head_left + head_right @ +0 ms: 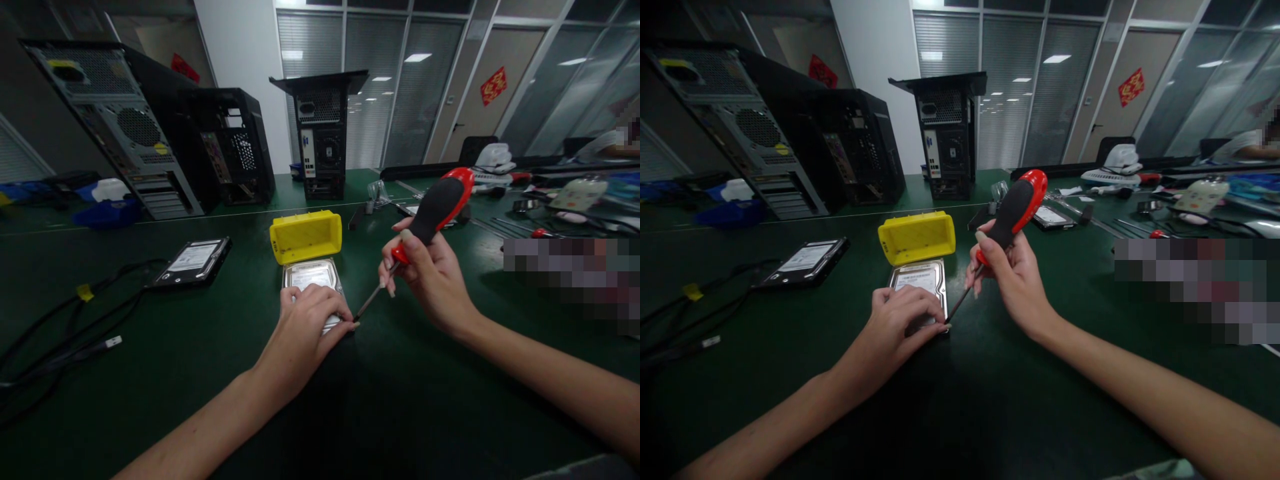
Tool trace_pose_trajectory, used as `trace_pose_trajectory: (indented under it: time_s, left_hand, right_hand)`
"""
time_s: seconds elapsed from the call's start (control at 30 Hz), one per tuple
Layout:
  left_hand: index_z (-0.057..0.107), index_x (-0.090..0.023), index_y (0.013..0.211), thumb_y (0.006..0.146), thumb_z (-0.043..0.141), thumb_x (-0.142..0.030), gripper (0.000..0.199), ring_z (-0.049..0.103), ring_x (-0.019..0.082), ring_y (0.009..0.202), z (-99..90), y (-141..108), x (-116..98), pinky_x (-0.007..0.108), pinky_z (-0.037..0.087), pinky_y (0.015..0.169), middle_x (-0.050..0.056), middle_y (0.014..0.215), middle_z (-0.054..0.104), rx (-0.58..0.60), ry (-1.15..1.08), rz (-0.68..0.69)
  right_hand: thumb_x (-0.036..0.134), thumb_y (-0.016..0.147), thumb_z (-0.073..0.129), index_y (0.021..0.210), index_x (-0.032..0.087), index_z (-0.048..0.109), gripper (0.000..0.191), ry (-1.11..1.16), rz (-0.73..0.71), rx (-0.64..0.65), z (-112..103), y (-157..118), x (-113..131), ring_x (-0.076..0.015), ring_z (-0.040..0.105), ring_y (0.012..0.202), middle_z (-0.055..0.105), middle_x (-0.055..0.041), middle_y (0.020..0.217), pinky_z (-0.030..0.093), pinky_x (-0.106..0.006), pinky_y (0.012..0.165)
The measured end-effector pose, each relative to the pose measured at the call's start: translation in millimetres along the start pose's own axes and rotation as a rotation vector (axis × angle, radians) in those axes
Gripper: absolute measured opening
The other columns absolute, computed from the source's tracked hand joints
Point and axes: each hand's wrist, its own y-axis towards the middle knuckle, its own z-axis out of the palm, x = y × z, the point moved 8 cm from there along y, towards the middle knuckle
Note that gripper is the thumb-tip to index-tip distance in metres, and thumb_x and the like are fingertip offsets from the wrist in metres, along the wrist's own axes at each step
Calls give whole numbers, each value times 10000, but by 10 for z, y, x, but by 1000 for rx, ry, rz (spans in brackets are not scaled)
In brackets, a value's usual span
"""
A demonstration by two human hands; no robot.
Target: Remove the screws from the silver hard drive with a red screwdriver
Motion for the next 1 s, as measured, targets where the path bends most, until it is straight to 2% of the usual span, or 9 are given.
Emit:
trace_pose_trajectory:
  time_s: [0.53, 0.73, 1.0]
  left_hand:
    - [617, -243, 859, 842, 621, -262, 26, 534, 178, 974, 4, 7, 37, 348, 228, 836, -38, 984, 633, 24, -7, 37]
    - [618, -258, 883, 791, 676, -311, 121, 534, 198, 995, 42, 14, 81, 361, 219, 844, -32, 1010, 635, 55, -13, 46]
    - [615, -266, 874, 770, 697, -263, 132, 533, 195, 995, 25, 13, 76, 362, 220, 838, -44, 1001, 627, 28, -15, 35]
  right_hand:
    - [370, 851, 557, 994, 236, 420, 239, 30, 14, 16, 21, -18, -36, -88, 568, 507, 533, 55, 680, 472, -204, 415]
    - [351, 868, 540, 1011, 232, 425, 219, 31, -17, 25, 14, -18, -32, -99, 585, 514, 547, 50, 677, 474, -205, 410]
    - [355, 862, 554, 1016, 228, 433, 233, 34, -26, 39, 30, -23, -20, -100, 592, 518, 548, 48, 680, 477, -203, 409]
